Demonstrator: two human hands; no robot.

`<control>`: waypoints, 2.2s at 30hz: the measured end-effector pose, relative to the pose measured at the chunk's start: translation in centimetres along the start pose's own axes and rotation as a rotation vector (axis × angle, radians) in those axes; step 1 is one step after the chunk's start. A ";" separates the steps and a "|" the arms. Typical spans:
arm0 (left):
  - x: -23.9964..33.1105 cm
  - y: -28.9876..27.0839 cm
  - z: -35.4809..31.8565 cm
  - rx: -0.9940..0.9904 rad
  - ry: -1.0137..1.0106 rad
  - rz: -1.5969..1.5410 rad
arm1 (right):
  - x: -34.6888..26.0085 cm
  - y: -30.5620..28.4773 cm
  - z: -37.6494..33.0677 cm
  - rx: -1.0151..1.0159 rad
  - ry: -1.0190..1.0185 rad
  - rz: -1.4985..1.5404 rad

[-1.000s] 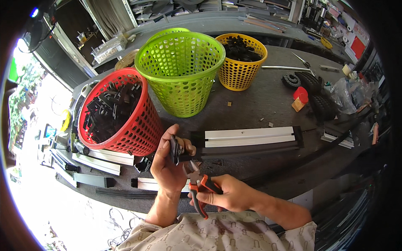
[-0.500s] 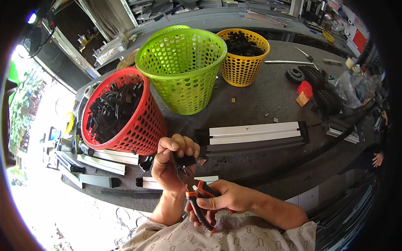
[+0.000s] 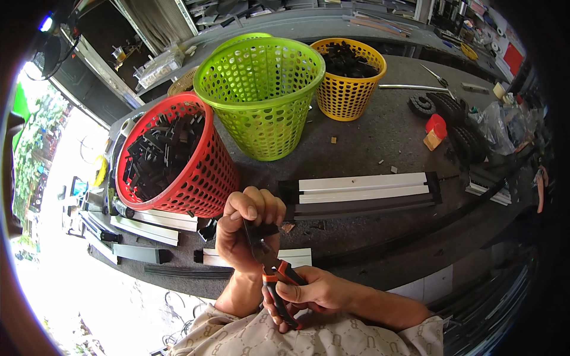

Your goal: The person assembles window frame components by inserting black plastic end caps onto white aluminum profiles. They use pliers to trim and adjust the caps, then fit them onto the profile ends. The person repeats this process for multiple profiles and stacks the finished pieces on the workbench.

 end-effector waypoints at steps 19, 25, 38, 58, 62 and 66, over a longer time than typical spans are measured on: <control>-1.7 -1.9 -1.0 0.215 -0.461 0.023 | -3.8 -1.4 -1.7 0.191 -0.146 -0.290; -3.6 -1.7 -2.5 0.360 -0.670 -0.468 | -11.5 -3.8 -3.9 0.470 -0.318 -0.606; -2.2 -3.6 -3.8 0.306 -0.545 -0.160 | -28.0 -12.1 -6.6 1.240 -0.484 -2.173; -4.7 -3.7 -9.8 -0.191 -0.430 1.917 | -11.3 -6.2 -8.2 0.575 -0.905 -1.347; -3.3 -2.3 -8.6 -0.183 -0.353 1.763 | -12.3 -4.5 -9.0 0.480 -0.795 -1.513; 0.3 3.1 -7.0 -0.241 -0.196 1.449 | -14.6 0.9 -9.5 0.266 -0.875 -1.555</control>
Point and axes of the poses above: each hand's wrist, its own z-axis towards the middle knuckle, its own y-axis out of the palm, x = y × z, the point moved 9 cm from there along z, towards the middle knuckle, and after that the axes turned 10 degrees about -y, right-handed, at the moved point
